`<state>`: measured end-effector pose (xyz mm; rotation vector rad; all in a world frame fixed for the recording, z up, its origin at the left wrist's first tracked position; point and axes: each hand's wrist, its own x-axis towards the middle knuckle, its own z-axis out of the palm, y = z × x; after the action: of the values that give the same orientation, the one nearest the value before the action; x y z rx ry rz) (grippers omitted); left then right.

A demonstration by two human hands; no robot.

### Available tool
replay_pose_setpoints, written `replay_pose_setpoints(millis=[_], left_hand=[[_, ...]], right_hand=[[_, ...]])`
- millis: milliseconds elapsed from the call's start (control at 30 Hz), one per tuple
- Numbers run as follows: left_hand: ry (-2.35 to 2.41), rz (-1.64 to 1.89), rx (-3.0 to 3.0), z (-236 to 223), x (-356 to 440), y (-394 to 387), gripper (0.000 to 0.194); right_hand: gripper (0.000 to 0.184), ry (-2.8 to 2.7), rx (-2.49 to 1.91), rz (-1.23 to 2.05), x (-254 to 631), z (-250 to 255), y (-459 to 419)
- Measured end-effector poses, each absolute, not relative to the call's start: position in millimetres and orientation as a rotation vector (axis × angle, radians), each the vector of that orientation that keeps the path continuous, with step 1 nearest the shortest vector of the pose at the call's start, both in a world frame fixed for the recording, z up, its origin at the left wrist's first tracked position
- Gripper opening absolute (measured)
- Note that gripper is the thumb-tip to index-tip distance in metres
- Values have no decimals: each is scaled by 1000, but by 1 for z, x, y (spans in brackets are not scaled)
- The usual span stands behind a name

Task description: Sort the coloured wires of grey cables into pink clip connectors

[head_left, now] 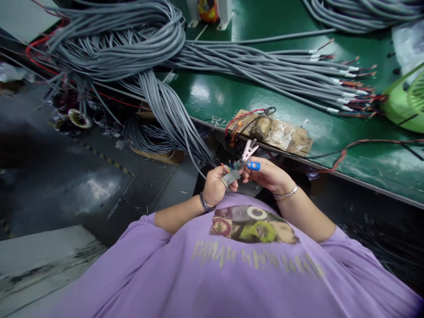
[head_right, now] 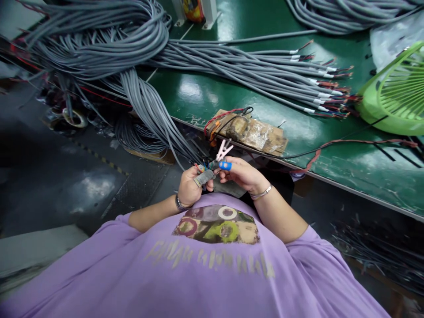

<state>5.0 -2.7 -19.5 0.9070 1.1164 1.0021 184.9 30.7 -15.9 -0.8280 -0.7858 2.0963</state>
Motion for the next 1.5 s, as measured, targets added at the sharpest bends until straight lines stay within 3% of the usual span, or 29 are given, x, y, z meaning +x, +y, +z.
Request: replay_pose_setpoints(millis=[400,633,867,1033,1267,1500], left_hand=[[1075,713,1037,-1,9,5,41],[1045,910,996,-3,8,1,42],[1052,981,930,-8,11,4,45],[1040,959,919,-5,16,10,44],[1039,854,918,-10,18,15,44],[1048,891,919,-11,14,10,46]], right_hand=[[29,-967,-923,1881,174,-13,25],[28,-573,-1047,1828,176,-23,31],[46,-483,-894,1882,173,-20,45],[55,-562,-891,1747,160,-17,49],[53,-540,-902,1633,156,-22,49],[60,-452,-856,1808,161,-21,45]])
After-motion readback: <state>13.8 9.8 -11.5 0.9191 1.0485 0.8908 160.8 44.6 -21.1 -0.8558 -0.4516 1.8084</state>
